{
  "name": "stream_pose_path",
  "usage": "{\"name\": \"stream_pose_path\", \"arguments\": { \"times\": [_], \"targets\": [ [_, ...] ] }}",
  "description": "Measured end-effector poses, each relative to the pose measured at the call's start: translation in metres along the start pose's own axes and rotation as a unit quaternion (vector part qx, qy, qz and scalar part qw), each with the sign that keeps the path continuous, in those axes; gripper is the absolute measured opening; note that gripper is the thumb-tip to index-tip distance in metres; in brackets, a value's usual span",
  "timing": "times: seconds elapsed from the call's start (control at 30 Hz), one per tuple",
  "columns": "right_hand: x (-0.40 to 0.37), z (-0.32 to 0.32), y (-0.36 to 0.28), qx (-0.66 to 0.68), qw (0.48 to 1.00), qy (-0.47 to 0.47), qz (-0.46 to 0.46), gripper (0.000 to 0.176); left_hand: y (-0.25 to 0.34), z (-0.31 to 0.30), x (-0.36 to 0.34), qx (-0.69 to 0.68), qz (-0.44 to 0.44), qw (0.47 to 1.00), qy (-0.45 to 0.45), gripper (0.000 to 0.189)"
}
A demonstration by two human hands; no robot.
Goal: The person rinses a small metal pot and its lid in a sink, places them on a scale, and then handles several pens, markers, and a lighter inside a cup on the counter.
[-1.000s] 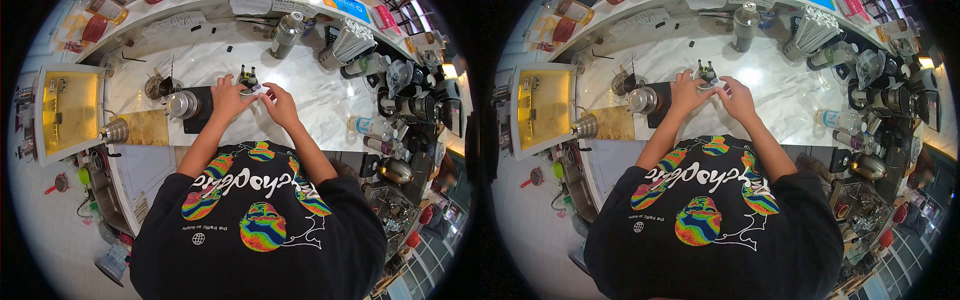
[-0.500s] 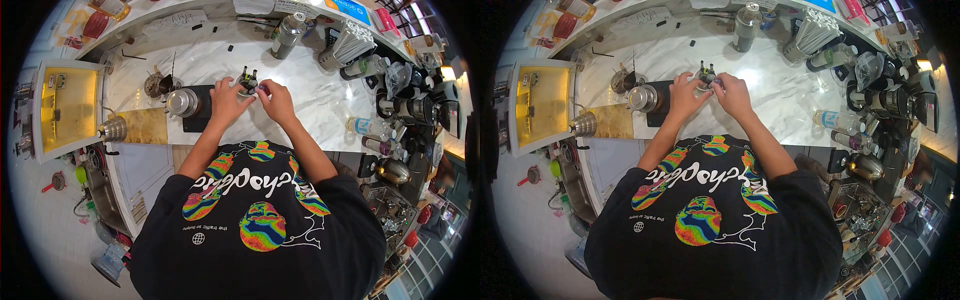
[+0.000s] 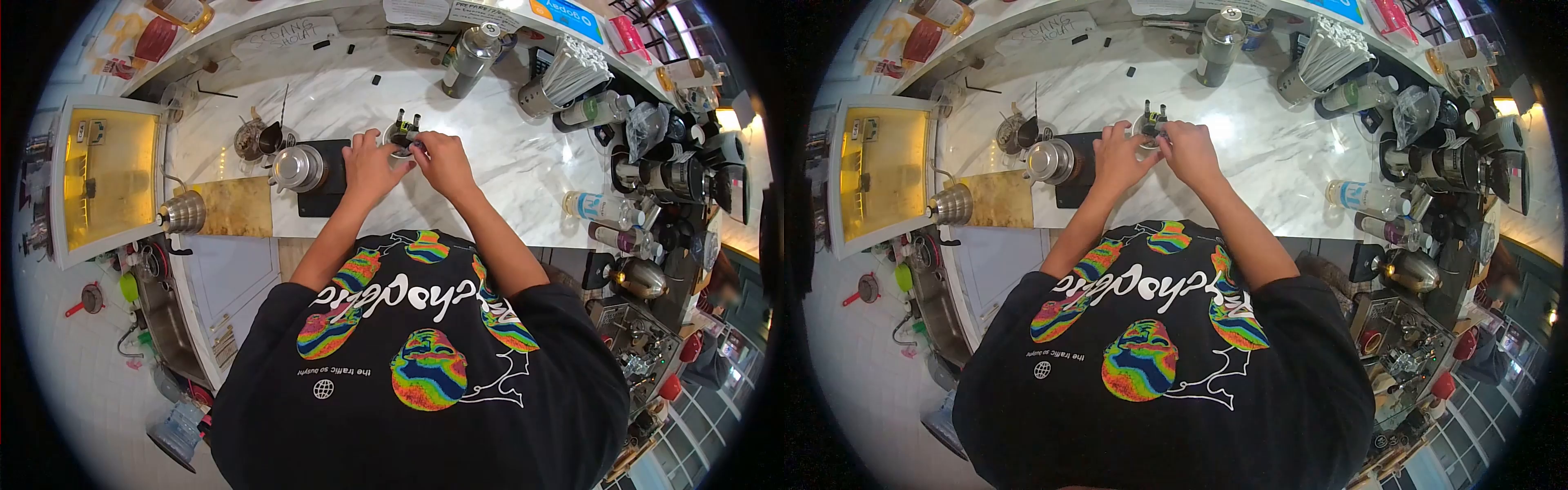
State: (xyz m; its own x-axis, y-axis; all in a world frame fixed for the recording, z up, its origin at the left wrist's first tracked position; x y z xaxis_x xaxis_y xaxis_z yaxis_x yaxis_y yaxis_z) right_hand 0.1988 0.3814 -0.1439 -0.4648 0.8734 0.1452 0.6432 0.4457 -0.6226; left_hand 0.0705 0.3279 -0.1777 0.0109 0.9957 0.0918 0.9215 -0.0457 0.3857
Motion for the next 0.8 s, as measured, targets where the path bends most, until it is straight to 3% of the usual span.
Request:
{"name": "stream_pose_path", "arguments": {
  "times": [0.2, 0.4, 0.47, 0.6, 0.67, 0.7, 0.8],
  "targets": [
    [0.001, 0.007, 0.016, 0.031, 0.998, -0.035, 0.043, 0.015, 0.001, 0.002, 0.006, 0.002, -0.004, 0.999, -0.032, 0.045],
    [-0.013, 0.0, 0.02, 0.128, 0.987, -0.029, 0.095, 0.031, -0.001, 0.0, 0.006, 0.017, 0.003, 0.998, -0.057, 0.046],
    [-0.024, -0.006, 0.031, 0.13, 0.982, -0.017, 0.138, 0.042, -0.003, -0.005, 0.002, -0.038, 0.014, 0.999, -0.026, 0.042],
    [-0.048, -0.014, 0.067, 0.158, 0.967, -0.005, 0.197, 0.042, -0.02, -0.021, 0.006, -0.122, -0.019, 0.992, 0.032, 0.033],
    [-0.057, -0.014, 0.086, 0.161, 0.963, -0.014, 0.214, 0.042, -0.033, -0.038, 0.016, -0.151, 0.0, 0.977, 0.15, 0.026],
    [-0.061, -0.013, 0.096, 0.162, 0.96, -0.019, 0.229, 0.042, -0.038, -0.036, 0.025, -0.15, -0.001, 0.977, 0.149, 0.026],
    [-0.062, -0.017, 0.11, 0.157, 0.958, -0.02, 0.238, 0.041, -0.064, -0.039, 0.049, -0.191, -0.068, 0.956, 0.211, 0.022]
  ]
}}
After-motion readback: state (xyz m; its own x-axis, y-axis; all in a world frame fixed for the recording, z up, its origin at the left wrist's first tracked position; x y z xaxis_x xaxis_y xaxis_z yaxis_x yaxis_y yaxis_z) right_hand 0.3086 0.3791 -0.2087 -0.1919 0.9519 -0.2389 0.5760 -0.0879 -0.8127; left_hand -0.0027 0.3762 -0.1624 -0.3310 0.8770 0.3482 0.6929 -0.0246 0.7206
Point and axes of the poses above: each hand's wrist, its own x-axis towards the middle knuckle, its own z-axis out of the palm, y = z × x, the point moved 10 cm from there along x, towards the middle knuckle, and after that the axes turned 11 degrees about z, right-handed, at the moved point
